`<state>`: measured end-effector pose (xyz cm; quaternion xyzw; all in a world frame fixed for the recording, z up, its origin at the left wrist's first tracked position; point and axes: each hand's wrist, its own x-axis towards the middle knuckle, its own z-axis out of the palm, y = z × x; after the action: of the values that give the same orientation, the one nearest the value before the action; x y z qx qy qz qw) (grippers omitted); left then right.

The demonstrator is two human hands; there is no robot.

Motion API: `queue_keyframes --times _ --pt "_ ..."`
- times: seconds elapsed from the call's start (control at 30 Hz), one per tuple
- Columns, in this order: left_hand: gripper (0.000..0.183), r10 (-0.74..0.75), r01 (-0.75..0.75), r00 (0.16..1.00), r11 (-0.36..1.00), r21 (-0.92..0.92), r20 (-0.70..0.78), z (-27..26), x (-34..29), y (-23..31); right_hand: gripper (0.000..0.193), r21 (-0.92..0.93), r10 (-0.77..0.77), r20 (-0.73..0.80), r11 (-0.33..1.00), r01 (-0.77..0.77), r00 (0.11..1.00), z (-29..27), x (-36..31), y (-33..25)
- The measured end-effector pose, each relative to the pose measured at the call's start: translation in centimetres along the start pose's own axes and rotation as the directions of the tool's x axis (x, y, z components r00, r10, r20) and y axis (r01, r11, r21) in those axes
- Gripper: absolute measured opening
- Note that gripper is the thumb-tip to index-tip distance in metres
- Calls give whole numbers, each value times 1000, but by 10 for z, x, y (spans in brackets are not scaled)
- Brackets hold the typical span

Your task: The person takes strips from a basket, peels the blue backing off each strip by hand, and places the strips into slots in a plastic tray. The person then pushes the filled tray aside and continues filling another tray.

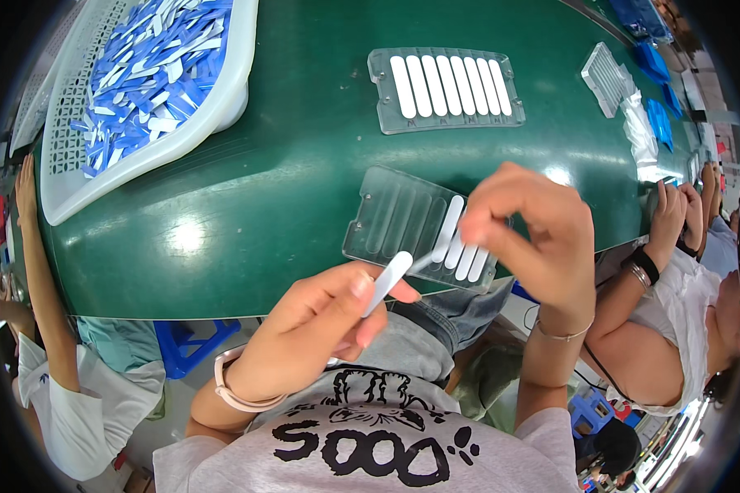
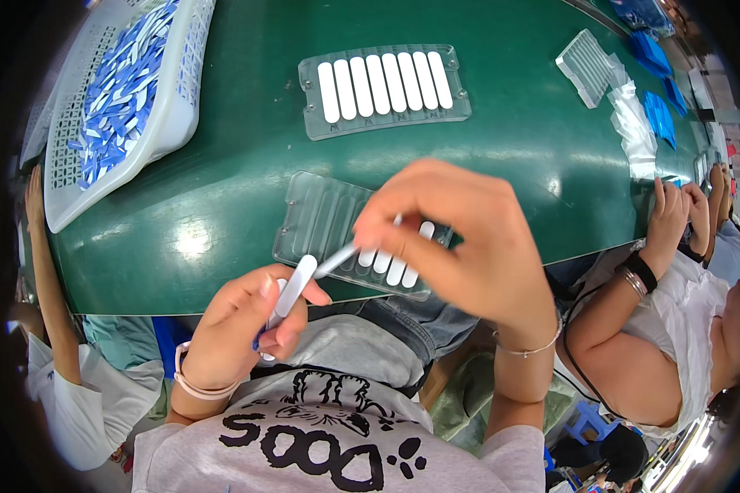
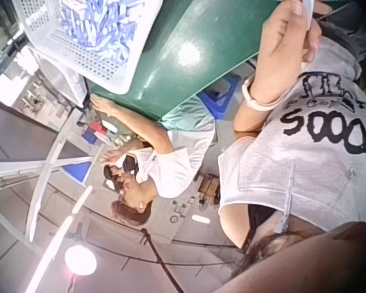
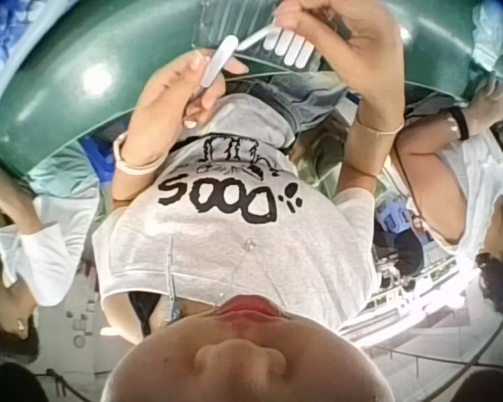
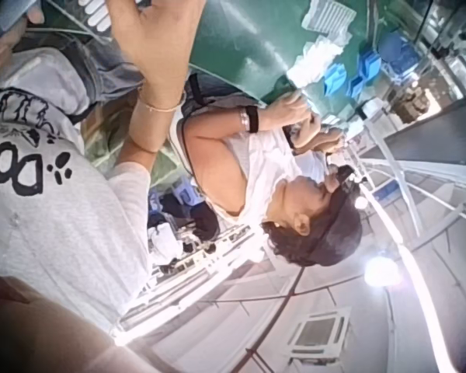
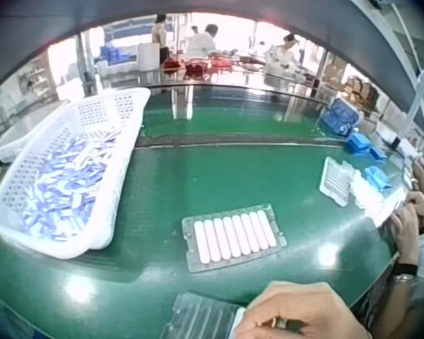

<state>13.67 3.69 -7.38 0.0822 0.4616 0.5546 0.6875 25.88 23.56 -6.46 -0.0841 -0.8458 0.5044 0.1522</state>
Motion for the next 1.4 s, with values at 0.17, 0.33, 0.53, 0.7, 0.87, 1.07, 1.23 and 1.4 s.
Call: queue_keyframes --times 0.17,0.33,0.53,0.7,0.87,1.07,1.23,1.4 --pt "34 112 -95 979 990 100 -170 5 -6 1 13 -395 -85 -39 916 63 996 7 11 7" --pt "16 427 -297 881 834 465 -205 5 -10 -4 18 -496 -43 -45 868 15 998 14 16 1" --pt "14 747 -413 665 376 830 -7 7 -6 -7 20 -34 -186 34 982 188 982 20 2 -22" --pt "20 535 -409 843 705 580 -56 9 -10 -4 23 -150 -311 -90 943 295 946 31 -15 -15" --pt "39 247 -226 967 946 232 -65 4 -13 0 18 -464 -599 -30 718 519 800 28 -28 -17" --pt "35 181 -171 976 981 92 -123 2 -10 -1 21 -584 -576 100 626 517 811 29 -41 -21" --pt "25 132 -108 983 978 179 -129 3 -10 2 20 -480 -536 65 722 498 841 28 -35 -22" --pt "16 39 -41 999 996 -73 -28 1 -9 0 23 9 -300 -124 953 303 946 52 -24 -10"
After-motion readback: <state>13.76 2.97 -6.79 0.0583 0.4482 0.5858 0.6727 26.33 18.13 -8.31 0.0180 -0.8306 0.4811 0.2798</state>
